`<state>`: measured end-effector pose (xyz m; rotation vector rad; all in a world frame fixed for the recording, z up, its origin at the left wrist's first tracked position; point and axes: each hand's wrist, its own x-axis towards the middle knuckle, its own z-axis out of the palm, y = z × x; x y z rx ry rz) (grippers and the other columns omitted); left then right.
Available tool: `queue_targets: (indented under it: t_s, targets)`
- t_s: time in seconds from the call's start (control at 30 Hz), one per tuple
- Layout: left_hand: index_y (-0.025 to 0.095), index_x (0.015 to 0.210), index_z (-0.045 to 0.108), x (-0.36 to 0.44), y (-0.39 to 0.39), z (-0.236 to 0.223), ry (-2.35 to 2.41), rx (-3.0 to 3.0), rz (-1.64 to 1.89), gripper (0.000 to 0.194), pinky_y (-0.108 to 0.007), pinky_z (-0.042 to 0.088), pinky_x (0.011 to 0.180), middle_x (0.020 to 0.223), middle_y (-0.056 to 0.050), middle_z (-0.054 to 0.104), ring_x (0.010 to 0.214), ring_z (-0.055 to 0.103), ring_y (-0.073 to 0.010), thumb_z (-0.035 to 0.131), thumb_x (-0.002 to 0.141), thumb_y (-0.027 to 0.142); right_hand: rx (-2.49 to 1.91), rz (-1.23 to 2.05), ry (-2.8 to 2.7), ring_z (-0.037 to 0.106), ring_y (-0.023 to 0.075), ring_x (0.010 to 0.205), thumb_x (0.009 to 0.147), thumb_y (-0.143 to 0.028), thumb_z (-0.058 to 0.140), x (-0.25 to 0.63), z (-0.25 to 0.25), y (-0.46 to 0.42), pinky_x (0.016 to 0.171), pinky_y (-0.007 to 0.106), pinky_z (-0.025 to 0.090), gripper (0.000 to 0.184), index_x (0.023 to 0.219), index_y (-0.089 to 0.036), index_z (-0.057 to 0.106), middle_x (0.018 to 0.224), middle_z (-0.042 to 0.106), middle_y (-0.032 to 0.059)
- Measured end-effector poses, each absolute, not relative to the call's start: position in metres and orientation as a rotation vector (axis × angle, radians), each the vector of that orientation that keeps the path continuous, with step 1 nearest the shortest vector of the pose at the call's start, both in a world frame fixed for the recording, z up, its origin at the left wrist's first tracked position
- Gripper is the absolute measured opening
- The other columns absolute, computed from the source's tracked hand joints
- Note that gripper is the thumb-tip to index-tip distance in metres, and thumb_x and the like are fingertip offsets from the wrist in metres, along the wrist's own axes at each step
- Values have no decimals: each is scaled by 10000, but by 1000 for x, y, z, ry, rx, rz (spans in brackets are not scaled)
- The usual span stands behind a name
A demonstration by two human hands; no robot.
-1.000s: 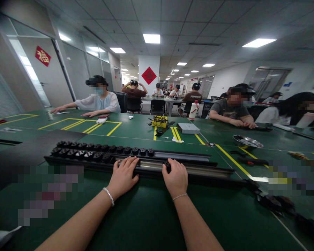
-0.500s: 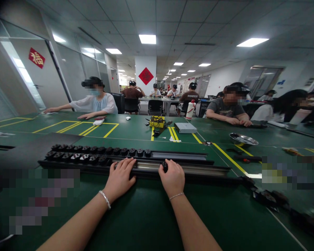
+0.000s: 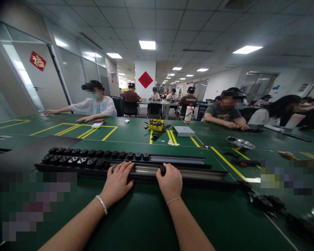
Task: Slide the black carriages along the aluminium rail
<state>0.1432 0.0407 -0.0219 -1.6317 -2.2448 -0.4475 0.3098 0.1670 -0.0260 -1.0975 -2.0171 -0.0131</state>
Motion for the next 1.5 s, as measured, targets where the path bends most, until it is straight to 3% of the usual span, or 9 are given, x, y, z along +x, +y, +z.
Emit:
queue_targets:
  t_s: [0.63, 1.0, 1.5]
  targets:
    - [269, 1291, 396, 146, 41, -20, -2260, -1619, -433, 558, -451, 208, 1020, 1344, -44, 445, 1252, 337, -246, 489, 742, 310, -1168, -7, -2021, 582, 199, 844, 752, -270, 451, 310, -24, 166, 873, 341, 364, 223, 912, -180, 578, 894, 661, 68]
    - [257, 1287, 397, 144, 42, -23, -2247, -1628, -472, 549, -459, 195, 1018, 1348, -37, 444, 1252, 331, -238, 473, 745, 309, -1159, 25, -2064, 571, 218, 945, 780, -301, 467, 313, -22, 166, 927, 366, 338, 276, 969, -147, 597, 993, 648, 93]
    - [264, 1288, 396, 143, 41, -23, -2223, -1628, -453, 558, -451, 213, 1009, 1331, -31, 458, 1236, 351, -240, 493, 741, 320, -1126, -12, -2037, 584, 199, 859, 768, -272, 470, 313, -21, 167, 804, 309, 394, 245, 922, -144, 609, 909, 653, 78]
